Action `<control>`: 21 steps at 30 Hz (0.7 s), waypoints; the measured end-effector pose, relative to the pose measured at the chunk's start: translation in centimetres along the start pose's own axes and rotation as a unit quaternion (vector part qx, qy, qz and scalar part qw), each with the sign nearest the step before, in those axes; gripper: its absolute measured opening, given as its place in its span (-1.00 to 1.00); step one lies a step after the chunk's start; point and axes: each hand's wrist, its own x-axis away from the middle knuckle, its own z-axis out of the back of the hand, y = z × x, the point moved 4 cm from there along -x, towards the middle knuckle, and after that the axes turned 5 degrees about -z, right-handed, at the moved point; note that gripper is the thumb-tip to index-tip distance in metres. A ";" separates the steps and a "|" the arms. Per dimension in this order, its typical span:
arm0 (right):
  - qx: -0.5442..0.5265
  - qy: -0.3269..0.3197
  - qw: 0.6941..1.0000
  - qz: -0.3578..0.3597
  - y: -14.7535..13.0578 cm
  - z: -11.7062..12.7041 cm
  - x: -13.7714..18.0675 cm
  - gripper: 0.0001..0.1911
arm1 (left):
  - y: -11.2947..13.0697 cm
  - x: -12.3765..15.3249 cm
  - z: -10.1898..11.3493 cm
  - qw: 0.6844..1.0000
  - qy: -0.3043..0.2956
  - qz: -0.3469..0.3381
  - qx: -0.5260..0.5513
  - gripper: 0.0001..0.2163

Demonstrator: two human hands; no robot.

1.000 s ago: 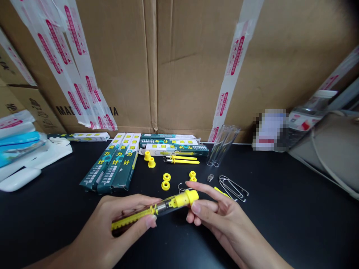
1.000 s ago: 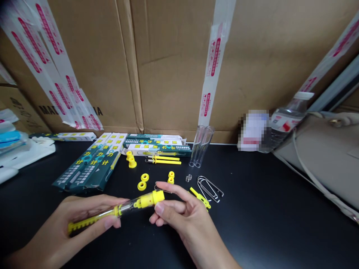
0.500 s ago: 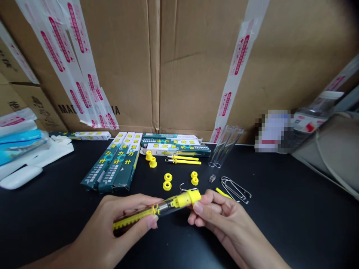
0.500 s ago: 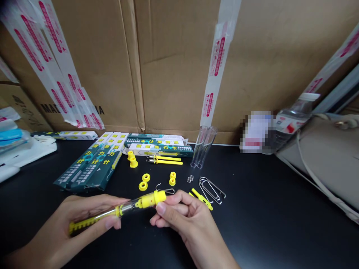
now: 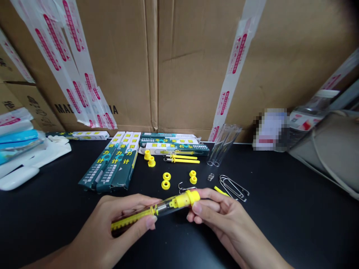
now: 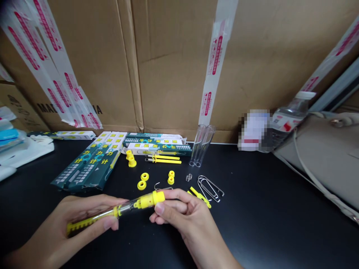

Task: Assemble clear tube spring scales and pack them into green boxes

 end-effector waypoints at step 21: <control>0.030 0.023 0.999 0.007 -0.2 -0.6 0.8 -0.56 | 0.2 -0.2 0.2 0.999 0.022 -0.007 -0.033 -0.82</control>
